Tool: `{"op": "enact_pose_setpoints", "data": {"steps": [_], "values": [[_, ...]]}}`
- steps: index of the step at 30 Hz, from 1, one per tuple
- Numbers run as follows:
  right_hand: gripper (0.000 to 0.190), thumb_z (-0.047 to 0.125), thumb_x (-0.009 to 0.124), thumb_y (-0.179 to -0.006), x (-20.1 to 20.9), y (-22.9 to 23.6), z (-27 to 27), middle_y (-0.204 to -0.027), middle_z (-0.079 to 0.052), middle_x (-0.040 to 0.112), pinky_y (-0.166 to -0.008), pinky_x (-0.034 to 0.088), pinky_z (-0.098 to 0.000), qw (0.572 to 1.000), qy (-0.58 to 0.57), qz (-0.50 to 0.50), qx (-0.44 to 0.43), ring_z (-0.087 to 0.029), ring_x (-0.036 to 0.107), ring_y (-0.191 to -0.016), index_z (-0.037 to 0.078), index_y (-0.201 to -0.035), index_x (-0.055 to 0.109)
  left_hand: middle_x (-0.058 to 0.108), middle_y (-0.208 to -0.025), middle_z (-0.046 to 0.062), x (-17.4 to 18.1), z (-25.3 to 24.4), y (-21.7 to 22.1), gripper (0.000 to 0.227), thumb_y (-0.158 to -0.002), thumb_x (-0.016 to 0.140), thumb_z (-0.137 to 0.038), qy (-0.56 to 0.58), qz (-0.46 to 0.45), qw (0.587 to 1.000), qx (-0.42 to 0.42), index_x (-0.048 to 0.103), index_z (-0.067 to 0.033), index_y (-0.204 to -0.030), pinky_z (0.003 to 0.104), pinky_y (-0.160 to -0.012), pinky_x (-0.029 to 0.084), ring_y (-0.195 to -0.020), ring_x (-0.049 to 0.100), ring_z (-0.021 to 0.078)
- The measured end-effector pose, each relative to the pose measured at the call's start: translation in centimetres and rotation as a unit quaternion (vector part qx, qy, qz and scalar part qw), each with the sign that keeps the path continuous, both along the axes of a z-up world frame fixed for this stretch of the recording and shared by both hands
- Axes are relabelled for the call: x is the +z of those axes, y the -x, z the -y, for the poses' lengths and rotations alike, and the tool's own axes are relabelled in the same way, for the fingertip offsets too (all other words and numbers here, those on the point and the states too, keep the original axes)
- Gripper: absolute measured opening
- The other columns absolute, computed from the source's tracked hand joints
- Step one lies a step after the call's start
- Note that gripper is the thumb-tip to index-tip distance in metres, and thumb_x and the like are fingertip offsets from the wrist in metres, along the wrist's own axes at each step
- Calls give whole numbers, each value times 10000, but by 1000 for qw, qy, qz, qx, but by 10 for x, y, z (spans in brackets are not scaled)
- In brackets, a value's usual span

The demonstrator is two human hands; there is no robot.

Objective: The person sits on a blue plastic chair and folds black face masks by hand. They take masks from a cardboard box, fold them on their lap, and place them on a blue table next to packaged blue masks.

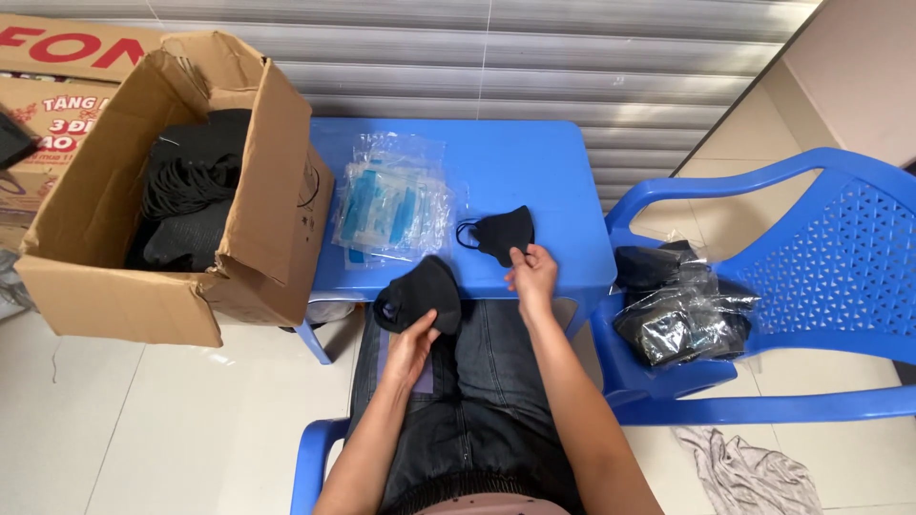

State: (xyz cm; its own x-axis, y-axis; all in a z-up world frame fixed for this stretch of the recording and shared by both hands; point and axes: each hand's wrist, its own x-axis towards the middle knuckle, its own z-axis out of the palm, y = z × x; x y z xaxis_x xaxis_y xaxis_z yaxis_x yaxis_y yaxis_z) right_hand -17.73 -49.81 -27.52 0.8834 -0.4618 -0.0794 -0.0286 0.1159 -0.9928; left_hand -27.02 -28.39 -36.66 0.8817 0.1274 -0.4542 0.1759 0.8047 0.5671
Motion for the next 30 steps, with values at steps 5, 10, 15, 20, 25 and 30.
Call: {"op": "enact_pose_setpoints", "data": {"steps": [5,10,15,20,25,30], "values": [[382,115,735,-889,5,-3,8,-669,-146,691,-222,455,-291,993,99,-68,4,-207,614,-361,-77,-1187,595,716,-1224,192,-36,-6,-2,609,-804,786,137,24,17,1000,9,646,-73,-1359,569,-963,571,-1056,721,371],[526,343,733,-887,22,3,17,-863,-37,675,-824,560,-518,906,401,-136,2,-331,705,-917,179,-1363,583,736,-1191,170,-46,-8,-4,576,-812,764,140,34,29,999,14,681,-112,-1323,560,-952,581,-1042,729,365],[536,324,674,-962,32,11,13,-1411,-193,535,-1087,351,-530,793,608,15,25,-388,434,-1377,126,-1451,583,731,-1198,176,-54,-8,-4,556,-826,752,138,35,40,999,13,683,-112,-1317,565,-944,584,-1042,727,370],[550,409,536,-1044,10,6,16,-1570,-230,450,-1226,139,-545,796,595,-35,100,-372,330,-1512,109,-1505,525,736,-1179,182,-25,-9,0,536,-819,761,140,36,34,999,14,700,-99,-1295,556,-927,592,-1023,734,365],[528,408,505,-1071,3,16,14,-1572,-196,466,-1228,140,-544,777,625,-7,81,-328,355,-1506,101,-1500,530,731,-1183,196,-13,-7,4,518,-818,774,129,39,22,999,18,696,-69,-1290,559,-915,600,-1017,738,374],[521,383,488,-1072,9,28,6,-1574,-218,454,-1221,108,-566,784,613,-10,100,-351,339,-1512,83,-1496,526,748,-1146,187,-16,-1,4,474,-816,782,124,37,12,999,23,714,-44,-1254,533,-900,615,-999,746,361]]}}
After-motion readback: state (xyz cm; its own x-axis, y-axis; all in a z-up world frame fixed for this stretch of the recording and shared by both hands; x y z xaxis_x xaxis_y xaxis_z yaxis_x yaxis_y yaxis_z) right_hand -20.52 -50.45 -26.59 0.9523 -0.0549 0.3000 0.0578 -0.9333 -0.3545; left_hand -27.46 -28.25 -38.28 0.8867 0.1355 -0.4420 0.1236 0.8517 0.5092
